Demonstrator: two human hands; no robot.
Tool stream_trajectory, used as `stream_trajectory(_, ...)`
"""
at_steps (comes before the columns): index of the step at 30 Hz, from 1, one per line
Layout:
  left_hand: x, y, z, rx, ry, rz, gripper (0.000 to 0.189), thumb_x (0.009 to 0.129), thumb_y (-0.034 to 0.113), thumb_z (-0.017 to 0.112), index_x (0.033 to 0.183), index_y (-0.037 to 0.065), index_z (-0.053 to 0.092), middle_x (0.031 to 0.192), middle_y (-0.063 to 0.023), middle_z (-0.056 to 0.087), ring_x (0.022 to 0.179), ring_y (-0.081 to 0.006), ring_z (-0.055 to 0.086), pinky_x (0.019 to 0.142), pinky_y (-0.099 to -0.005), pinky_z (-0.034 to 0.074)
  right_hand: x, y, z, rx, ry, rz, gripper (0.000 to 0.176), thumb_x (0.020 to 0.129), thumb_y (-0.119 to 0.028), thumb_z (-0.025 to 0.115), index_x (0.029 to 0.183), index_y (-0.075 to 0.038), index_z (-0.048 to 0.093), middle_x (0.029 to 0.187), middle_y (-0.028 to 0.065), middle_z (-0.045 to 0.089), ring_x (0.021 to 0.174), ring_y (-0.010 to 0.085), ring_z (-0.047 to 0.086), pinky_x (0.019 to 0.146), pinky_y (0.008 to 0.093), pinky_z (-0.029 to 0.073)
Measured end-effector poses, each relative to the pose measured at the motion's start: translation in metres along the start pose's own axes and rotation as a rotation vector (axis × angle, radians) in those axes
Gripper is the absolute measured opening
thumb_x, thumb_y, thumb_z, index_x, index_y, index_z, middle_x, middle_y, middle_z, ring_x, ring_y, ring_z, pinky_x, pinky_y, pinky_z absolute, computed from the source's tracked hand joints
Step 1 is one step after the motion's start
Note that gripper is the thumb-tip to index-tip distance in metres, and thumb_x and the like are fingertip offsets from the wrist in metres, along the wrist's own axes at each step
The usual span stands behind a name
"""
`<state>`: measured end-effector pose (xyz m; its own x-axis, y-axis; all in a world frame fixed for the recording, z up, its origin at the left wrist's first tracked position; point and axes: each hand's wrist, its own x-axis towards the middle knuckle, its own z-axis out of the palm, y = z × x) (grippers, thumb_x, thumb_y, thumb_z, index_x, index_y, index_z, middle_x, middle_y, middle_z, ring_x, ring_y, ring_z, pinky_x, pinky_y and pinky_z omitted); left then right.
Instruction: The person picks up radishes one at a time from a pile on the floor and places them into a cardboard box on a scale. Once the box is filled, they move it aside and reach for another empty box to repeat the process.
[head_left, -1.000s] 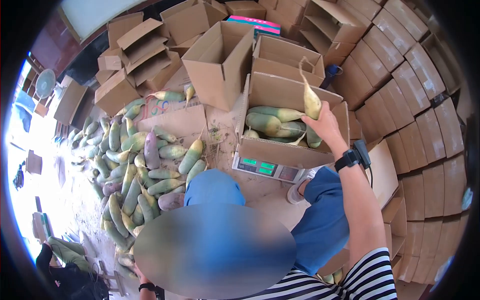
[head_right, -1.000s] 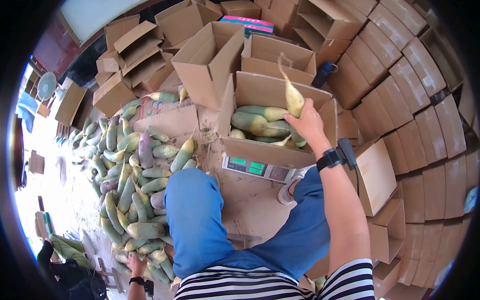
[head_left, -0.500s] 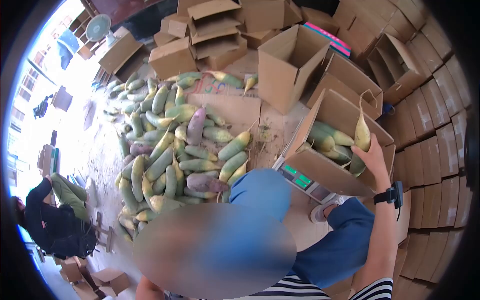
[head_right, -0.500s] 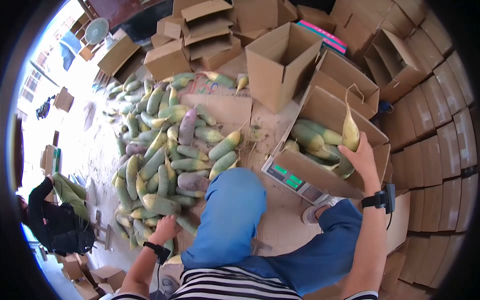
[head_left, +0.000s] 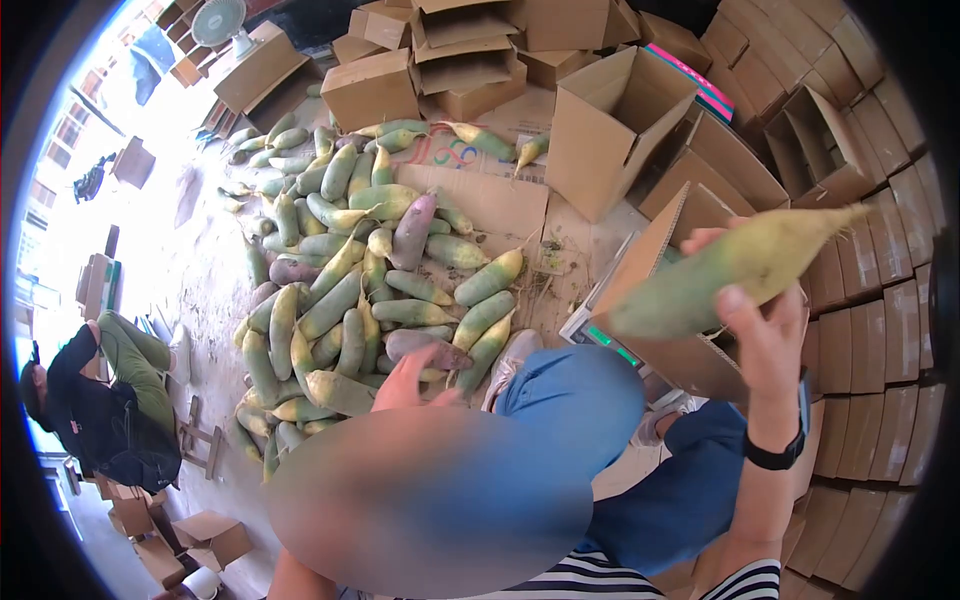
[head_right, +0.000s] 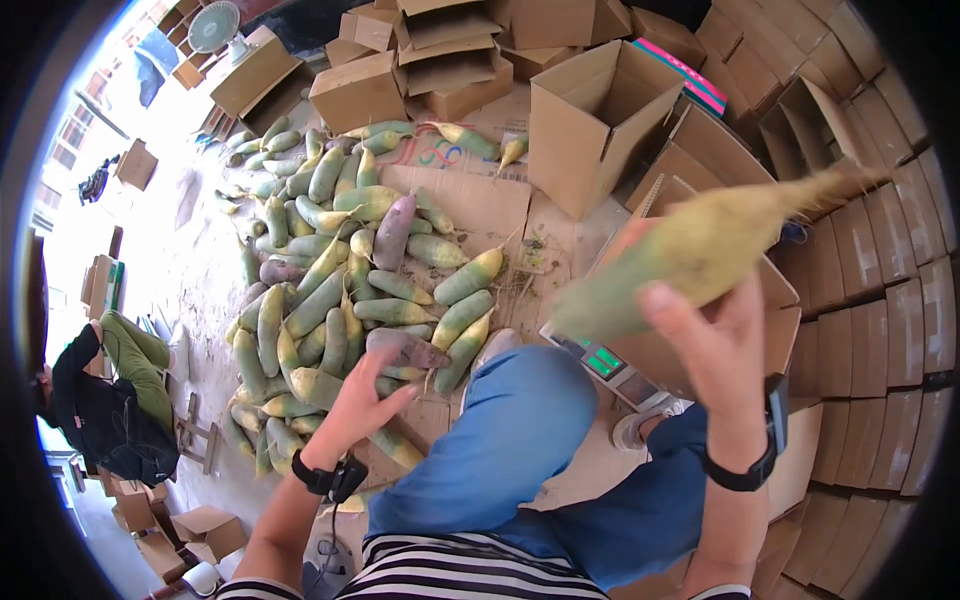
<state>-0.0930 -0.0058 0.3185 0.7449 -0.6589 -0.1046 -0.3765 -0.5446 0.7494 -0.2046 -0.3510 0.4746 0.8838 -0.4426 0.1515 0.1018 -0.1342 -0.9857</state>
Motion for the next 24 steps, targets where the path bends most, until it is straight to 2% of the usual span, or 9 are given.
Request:
stream_trajectory(3, 0.035, 0.079, -0.017, -0.364, -0.032, 0.198, 0.074, 0.083, 0.029, 0.077, 0.14, -0.001, 0.04, 0.127, -0.0168, 0.057, 0.12, -0.0292, 0.055, 0.101, -0.0377, 0.043, 0.0, -0.012, 0.051, -0.005, -0.295, 0.069, 0.068, 0.079, -0.025, 0.075, 0.133, 0.0, 0.042, 0.118, 0.0143, 0.061, 0.108, 0.0217, 0.06, 0.094, 0.0374, 0.05)
stream_trajectory(5, 0.048, 0.103, -0.02, -0.677, -0.343, 0.286, 0.077, 0.084, 0.033, 0.077, 0.141, -0.002, 0.038, 0.126, -0.0149, 0.057, 0.118, -0.0235, 0.054, 0.1, -0.0355, 0.043, -0.005, -0.002, 0.071, -0.005, -0.351, 0.045, 0.066, 0.081, -0.02, 0.077, 0.134, 0.0, 0.043, 0.125, 0.0143, 0.057, 0.115, 0.0214, 0.057, 0.099, 0.0366, 0.045)
stream_trajectory(7, 0.052, 0.096, -0.008, -0.734, -0.345, 0.192, 0.077, 0.083, 0.033, 0.078, 0.14, -0.002, 0.039, 0.125, -0.0152, 0.057, 0.117, -0.022, 0.054, 0.1, -0.0347, 0.043, -0.01, 0.002, 0.077, -0.062, -0.368, 0.035, 0.068, 0.081, -0.019, 0.079, 0.135, 0.001, 0.043, 0.129, 0.0155, 0.056, 0.118, 0.023, 0.056, 0.102, 0.0373, 0.043)
stream_trajectory(8, 0.055, 0.087, 0.001, -0.79, -0.351, 0.096, 0.078, 0.083, 0.034, 0.078, 0.14, -0.002, 0.039, 0.125, -0.0155, 0.056, 0.116, -0.0205, 0.054, 0.099, -0.034, 0.044, -0.012, 0.001, 0.077, -0.387, -0.263, -0.061, 0.069, 0.081, -0.02, 0.078, 0.137, 0.001, 0.042, 0.131, 0.0174, 0.054, 0.12, 0.027, 0.055, 0.103, 0.0395, 0.042)
stream_trajectory(10, 0.068, 0.05, 0.018, -0.685, -0.261, 0.117, 0.077, 0.082, 0.035, 0.079, 0.138, -0.003, 0.041, 0.118, -0.0153, 0.06, 0.109, -0.0192, 0.057, 0.095, -0.0334, 0.046, -0.022, 0.003, 0.079, -0.712, -0.155, -0.162, 0.071, 0.082, -0.021, 0.076, 0.139, 0.001, 0.041, 0.132, 0.0192, 0.053, 0.121, 0.0309, 0.055, 0.105, 0.0416, 0.04)
stream_trajectory(12, 0.086, 0.006, 0.035, -0.495, -0.118, -0.026, 0.075, 0.082, 0.036, 0.078, 0.135, -0.003, 0.042, 0.108, -0.0161, 0.064, 0.103, -0.0207, 0.061, 0.089, -0.0361, 0.05, -0.046, 0.007, 0.08, -0.891, -0.361, -0.262, 0.067, 0.082, -0.026, 0.073, 0.138, -0.001, 0.045, 0.13, 0.0186, 0.055, 0.117, 0.0332, 0.055, 0.105, 0.0439, 0.04)
stream_trajectory(14, 0.105, -0.034, 0.045, -0.421, -0.112, -0.412, 0.073, 0.08, 0.04, 0.079, 0.128, -0.004, 0.046, 0.103, -0.0209, 0.066, 0.101, -0.0292, 0.065, 0.084, -0.0414, 0.053, -0.059, 0.025, 0.088, -0.922, -0.622, -0.314, 0.057, 0.081, -0.029, 0.073, 0.129, -0.004, 0.056, 0.121, 0.0127, 0.061, 0.112, 0.0281, 0.059, 0.101, 0.0429, 0.044)
stream_trajectory(17, 0.127, -0.118, 0.077, 0.092, 0.016, -0.409, 0.071, 0.077, 0.043, 0.079, 0.121, -0.003, 0.048, 0.104, -0.0258, 0.064, 0.101, -0.0387, 0.064, 0.083, -0.046, 0.053, -0.06, 0.036, 0.09, -0.987, -0.497, -0.38, 0.045, 0.079, -0.029, 0.073, 0.117, -0.006, 0.063, 0.11, 0.0089, 0.065, 0.105, 0.0254, 0.061, 0.096, 0.0424, 0.047)
stream_trajectory(24, 0.145, -0.149, 0.086, 0.204, 0.269, -0.41, 0.065, 0.079, 0.035, 0.075, 0.13, 0.005, 0.046, 0.126, -0.0207, 0.054, 0.117, -0.0385, 0.053, 0.092, -0.0491, 0.047, -0.052, 0.039, 0.092, -0.946, -0.46, -0.363, 0.038, 0.075, -0.024, 0.074, 0.108, -0.006, 0.067, 0.102, 0.007, 0.067, 0.098, 0.0253, 0.064, 0.092, 0.0421, 0.049)
